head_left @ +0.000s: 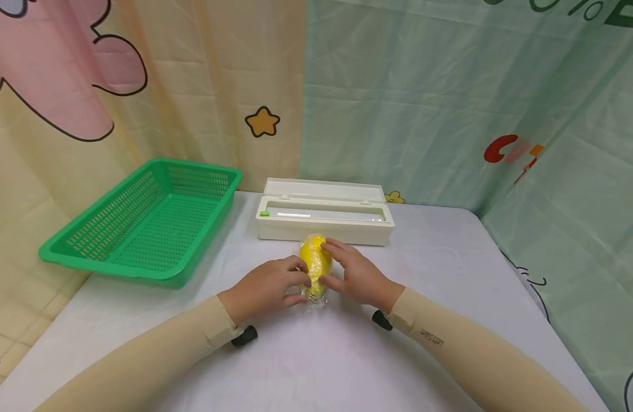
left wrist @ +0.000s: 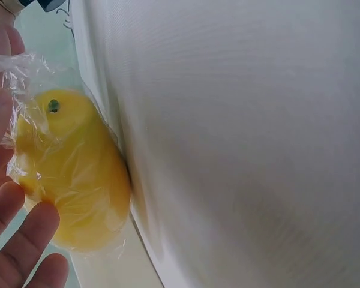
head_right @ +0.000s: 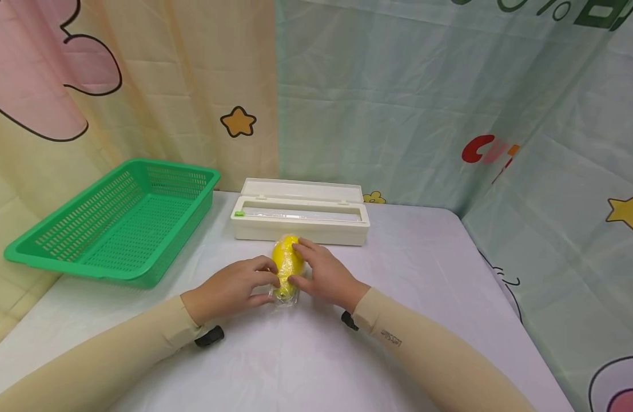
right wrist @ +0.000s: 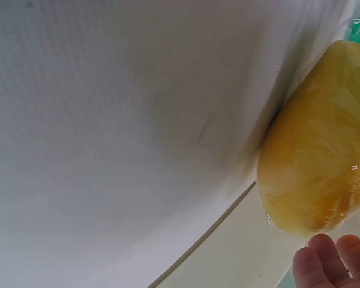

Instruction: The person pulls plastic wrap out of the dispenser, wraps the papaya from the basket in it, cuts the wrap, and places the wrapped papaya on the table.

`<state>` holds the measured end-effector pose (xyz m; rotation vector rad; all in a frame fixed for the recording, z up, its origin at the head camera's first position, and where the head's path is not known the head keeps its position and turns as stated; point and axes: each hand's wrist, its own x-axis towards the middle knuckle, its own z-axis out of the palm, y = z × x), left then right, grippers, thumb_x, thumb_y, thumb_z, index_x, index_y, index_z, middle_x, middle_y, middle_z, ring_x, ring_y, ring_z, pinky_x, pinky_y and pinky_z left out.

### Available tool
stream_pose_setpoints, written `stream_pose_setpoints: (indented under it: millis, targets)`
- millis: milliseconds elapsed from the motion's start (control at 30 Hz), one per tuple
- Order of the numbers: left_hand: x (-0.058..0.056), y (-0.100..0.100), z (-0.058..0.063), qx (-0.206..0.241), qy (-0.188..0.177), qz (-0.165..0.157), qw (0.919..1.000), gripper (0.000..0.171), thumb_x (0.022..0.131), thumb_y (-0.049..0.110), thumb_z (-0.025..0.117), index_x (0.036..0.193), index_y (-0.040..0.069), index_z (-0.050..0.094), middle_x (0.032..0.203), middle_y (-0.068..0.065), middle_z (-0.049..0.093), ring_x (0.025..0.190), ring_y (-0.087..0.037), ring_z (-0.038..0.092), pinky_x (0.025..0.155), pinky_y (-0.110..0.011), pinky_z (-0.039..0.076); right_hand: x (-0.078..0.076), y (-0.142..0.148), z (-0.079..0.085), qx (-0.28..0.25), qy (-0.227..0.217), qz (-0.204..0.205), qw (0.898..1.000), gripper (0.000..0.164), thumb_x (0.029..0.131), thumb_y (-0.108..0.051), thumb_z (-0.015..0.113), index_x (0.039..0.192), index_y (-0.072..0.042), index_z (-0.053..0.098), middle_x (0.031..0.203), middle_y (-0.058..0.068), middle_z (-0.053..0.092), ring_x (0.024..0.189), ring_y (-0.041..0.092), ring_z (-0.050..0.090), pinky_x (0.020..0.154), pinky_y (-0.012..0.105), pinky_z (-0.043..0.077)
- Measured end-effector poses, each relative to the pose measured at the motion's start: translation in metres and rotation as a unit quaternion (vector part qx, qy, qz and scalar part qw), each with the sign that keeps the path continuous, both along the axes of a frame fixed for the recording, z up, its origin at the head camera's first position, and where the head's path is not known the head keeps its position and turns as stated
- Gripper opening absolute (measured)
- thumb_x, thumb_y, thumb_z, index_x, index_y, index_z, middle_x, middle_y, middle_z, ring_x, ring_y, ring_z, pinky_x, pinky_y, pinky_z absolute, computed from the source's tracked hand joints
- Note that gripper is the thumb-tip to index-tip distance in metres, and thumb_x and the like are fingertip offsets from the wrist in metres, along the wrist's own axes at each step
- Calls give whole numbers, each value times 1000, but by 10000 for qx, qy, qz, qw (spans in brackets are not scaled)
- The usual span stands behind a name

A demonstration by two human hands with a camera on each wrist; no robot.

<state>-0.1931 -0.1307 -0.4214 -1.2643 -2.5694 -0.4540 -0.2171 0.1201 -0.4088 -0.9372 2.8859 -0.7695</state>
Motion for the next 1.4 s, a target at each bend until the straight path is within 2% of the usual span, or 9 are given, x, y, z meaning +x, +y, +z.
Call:
stream_pose_setpoints:
  millis: [133,333,600,700,900,1100,1267,1333,1400]
  targets:
    - [0,2,0,-20,2,36,10000,19,89,29,86,104,20,79,116,-1,68,96,-17,68,86,-31,58,6,4,2,-91,281,160,9994,60,97,-30,77,148,-5,56,163,13,47,149,36,48,120,52,43]
    - [0,2,1,-4,-26,77,10000,17,91,28,84,104,19,79,115,-2,68,97,-17,68,87,-31,58,15,9,1,77,671,704,9952,33,91,-29,84,117,-13,71,152,10,57,141,32,53,111,45,53]
    - [-1,3,2,119,-196,171,9996,12,93,25,82,103,20,80,115,-1,68,98,-17,68,88,-33,59,21,7,-4,552,1030,1116,9869,45,79,-44,93,106,-18,70,148,7,56,139,29,50,110,42,53]
    - [-3,4,1,140,-244,222,9994,11,94,25,81,103,20,80,115,-1,68,99,-16,68,88,-33,59,21,3,-7,686,1264,1092,9836,41,80,-44,92,105,-19,69,145,7,58,136,28,53,110,41,53]
    - [-4,5,1,182,-442,313,9984,10,98,25,77,105,19,79,115,0,67,102,-15,67,91,-33,59,20,-1,-11,643,1789,1066,9760,16,91,-27,84,99,-18,73,136,9,64,128,28,59,107,40,55]
    - [-3,2,3,375,-805,284,9956,17,100,30,74,110,17,77,118,2,66,103,-14,67,93,-32,58,20,-3,-11,363,1590,949,9820,6,94,-20,80,96,-17,75,135,9,64,128,29,58,107,42,55]
    - [-1,1,4,457,-1177,265,9916,40,87,42,87,115,17,74,119,5,63,103,-15,66,91,-31,57,20,-3,-9,223,1369,796,9871,5,95,-18,78,95,-17,74,135,8,65,127,28,60,107,43,55]
    - [0,2,4,438,-1173,309,9916,47,81,44,91,115,16,74,119,5,62,101,-15,65,90,-31,57,20,-3,-8,182,1326,752,9881,5,96,-19,78,95,-17,73,134,7,66,127,27,61,107,42,55]
    - [0,4,3,393,-986,368,9937,45,82,43,91,114,16,74,117,4,62,100,-14,64,90,-31,58,20,-3,-8,126,1300,713,9889,5,96,-18,77,94,-16,73,133,8,67,126,28,62,106,43,56]
